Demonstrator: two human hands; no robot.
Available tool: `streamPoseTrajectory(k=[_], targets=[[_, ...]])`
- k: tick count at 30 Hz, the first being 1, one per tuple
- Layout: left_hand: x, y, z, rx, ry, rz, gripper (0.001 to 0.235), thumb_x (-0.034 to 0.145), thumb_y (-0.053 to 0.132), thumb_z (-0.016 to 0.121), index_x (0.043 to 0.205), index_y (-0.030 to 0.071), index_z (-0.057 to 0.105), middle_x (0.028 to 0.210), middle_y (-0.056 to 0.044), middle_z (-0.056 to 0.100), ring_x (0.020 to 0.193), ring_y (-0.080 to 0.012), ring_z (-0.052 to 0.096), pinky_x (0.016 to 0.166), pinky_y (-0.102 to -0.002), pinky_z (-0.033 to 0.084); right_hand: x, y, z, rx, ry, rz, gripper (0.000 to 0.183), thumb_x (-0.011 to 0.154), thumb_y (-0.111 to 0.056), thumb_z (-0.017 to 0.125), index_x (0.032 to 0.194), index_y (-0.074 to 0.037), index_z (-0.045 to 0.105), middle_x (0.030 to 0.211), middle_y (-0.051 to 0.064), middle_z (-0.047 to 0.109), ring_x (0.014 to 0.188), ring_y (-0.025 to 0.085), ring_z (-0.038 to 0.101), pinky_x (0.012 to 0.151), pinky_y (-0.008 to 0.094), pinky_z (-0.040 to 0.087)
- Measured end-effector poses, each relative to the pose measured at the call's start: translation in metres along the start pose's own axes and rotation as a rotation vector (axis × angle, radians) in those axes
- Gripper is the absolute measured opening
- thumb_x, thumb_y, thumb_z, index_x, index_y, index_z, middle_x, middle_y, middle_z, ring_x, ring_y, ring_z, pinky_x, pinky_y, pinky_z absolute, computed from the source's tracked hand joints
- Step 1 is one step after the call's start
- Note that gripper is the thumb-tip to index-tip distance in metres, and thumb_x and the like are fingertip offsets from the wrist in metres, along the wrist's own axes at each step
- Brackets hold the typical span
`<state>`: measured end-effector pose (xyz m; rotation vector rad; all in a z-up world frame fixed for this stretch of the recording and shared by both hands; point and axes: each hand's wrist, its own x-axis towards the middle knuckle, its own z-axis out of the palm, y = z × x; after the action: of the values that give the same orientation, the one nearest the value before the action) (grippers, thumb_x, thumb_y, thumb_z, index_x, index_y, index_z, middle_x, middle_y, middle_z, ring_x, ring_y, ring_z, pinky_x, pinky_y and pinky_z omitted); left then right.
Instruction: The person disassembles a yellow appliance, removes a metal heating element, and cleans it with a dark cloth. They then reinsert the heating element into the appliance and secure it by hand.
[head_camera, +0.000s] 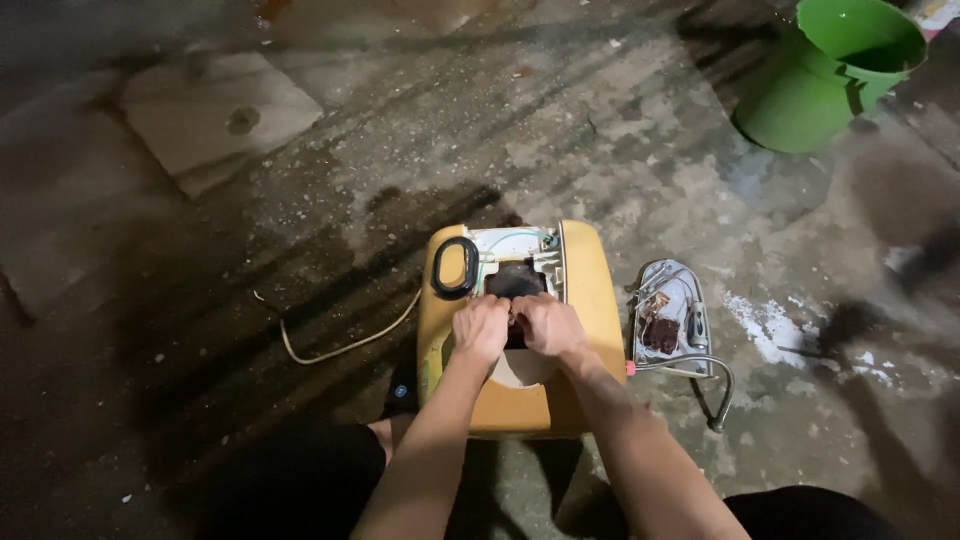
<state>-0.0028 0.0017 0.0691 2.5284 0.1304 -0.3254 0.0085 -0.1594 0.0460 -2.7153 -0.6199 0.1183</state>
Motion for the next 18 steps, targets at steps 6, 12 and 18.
streamPoseTrajectory(k=[6,12,18], targets=[[0.017,-0.036,0.042,0.285,0.255,0.355,0.017,0.097,0.019,0.045,0.091,0.016,0.060,0.089,-0.003,0.061,0.100,-0.0273,0.062,0.081,-0.041,0.058,0.005,0.013,0.018,-0.030,0.032,-0.007,0.008,0.086,-0.033,0.061,0.090,-0.027,0.063,0.080,-0.003,0.065,0.092,0.020,0.068,0.079,0.037,0.064],[0.013,-0.034,0.043,0.318,0.269,0.385,0.016,0.098,0.016,0.043,0.095,0.015,0.059,0.089,-0.005,0.061,0.095,-0.0279,0.063,0.077,-0.041,0.057,0.005,0.013,0.026,-0.146,0.085,-0.067,0.010,0.086,-0.029,0.065,0.093,-0.021,0.066,0.085,0.000,0.065,0.092,0.025,0.069,0.075,0.038,0.063],[0.013,-0.035,0.046,0.323,0.387,0.442,0.011,0.094,0.016,0.048,0.091,0.017,0.059,0.084,-0.003,0.057,0.088,-0.0268,0.063,0.070,-0.039,0.058,-0.008,0.008,0.032,-0.311,0.233,-0.042,0.014,0.086,-0.030,0.061,0.079,-0.023,0.071,0.084,0.001,0.064,0.090,0.025,0.062,0.076,0.036,0.055]])
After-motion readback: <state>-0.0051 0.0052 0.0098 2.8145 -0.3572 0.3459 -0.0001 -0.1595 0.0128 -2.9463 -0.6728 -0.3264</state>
